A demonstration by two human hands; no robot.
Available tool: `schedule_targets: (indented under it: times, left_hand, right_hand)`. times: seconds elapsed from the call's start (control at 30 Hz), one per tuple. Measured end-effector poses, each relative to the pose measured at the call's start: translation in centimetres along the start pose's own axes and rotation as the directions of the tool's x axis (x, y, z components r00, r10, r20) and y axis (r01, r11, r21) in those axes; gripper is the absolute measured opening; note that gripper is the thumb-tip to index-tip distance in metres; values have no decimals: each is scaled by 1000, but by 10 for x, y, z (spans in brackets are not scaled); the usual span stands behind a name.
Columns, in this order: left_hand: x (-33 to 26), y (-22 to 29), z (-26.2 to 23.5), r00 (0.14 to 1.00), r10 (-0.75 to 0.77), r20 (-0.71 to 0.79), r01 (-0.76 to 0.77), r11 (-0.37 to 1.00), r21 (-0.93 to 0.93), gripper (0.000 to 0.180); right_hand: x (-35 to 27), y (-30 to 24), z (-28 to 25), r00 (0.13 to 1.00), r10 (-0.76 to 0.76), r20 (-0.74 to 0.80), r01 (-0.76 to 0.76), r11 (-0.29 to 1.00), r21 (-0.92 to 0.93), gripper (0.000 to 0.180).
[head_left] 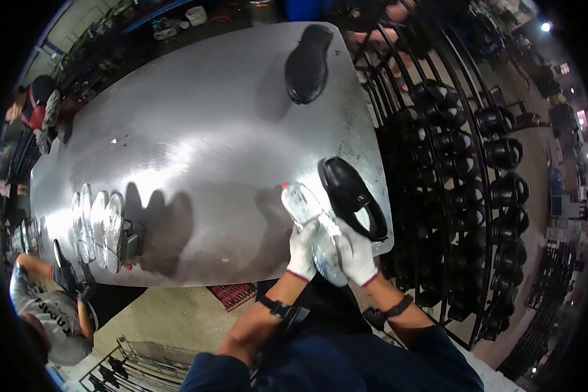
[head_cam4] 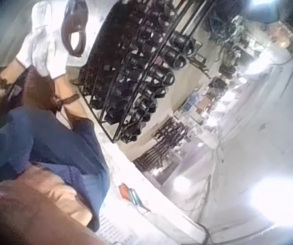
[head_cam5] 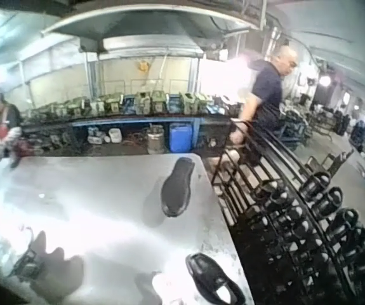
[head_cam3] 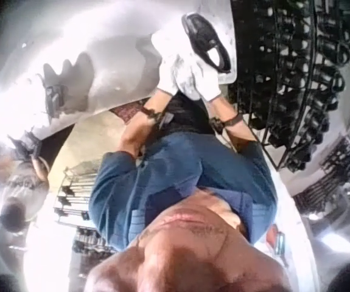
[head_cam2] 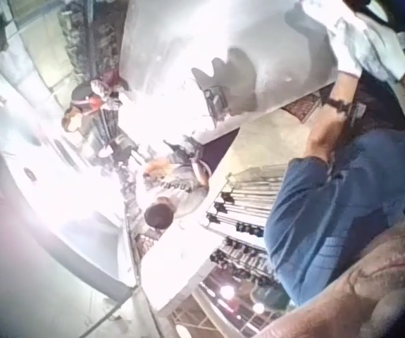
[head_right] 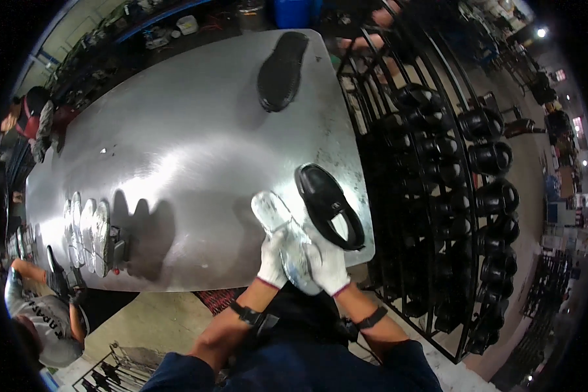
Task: Cleaning or polishing shoes with a handheld buffing tool at a workshop station.
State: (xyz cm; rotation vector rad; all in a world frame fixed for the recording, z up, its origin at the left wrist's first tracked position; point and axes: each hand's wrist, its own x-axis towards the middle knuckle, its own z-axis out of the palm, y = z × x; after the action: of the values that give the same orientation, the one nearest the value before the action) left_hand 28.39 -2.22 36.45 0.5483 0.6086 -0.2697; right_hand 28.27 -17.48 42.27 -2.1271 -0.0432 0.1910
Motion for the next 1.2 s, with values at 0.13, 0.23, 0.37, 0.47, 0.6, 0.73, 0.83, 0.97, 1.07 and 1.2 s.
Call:
schedule_targets:
  times: [0.13,0.23,0.37,0.47,0.6,0.73,0.83,0.97,1.07,1.2]
  left_hand:
    - [40,52,2,940,291,-176,-324,924,-204,40]
    - [55,109,-38,865,402,-299,-480,837,-262,51]
    - [21,217,-94,692,527,-494,-697,665,-267,83]
    - [11,274,-148,499,624,-602,-842,514,-165,88]
    - [8,321,-202,342,648,-680,-924,363,-119,92]
    - [12,298,-183,524,651,-549,-823,552,-131,91]
    - [19,233,-158,744,570,-348,-607,795,4,79]
    - [63,131,-71,903,423,74,-378,701,605,59]
    - [114,82,-35,927,336,166,-350,614,708,51]
    - [184,109,-93,965,149,214,-215,-6,976,29]
  right_hand:
    - [98,-37,15,987,5,160,21,987,-162,49]
    - [173,-9,14,992,121,27,-124,981,149,58]
    - [281,-42,16,918,397,2,-239,548,802,71]
    - [344,-60,15,904,387,183,-320,327,889,58]
    - [369,-67,36,892,430,137,-284,298,911,51]
    - [330,-39,8,933,342,113,-231,328,916,45]
    - [235,-51,7,896,436,84,-262,369,892,41]
    - [88,-37,1,816,483,318,-505,329,798,39]
    - [27,-13,-5,887,371,274,-424,418,804,66]
    - [-30,-5,6,887,261,382,-462,488,740,89]
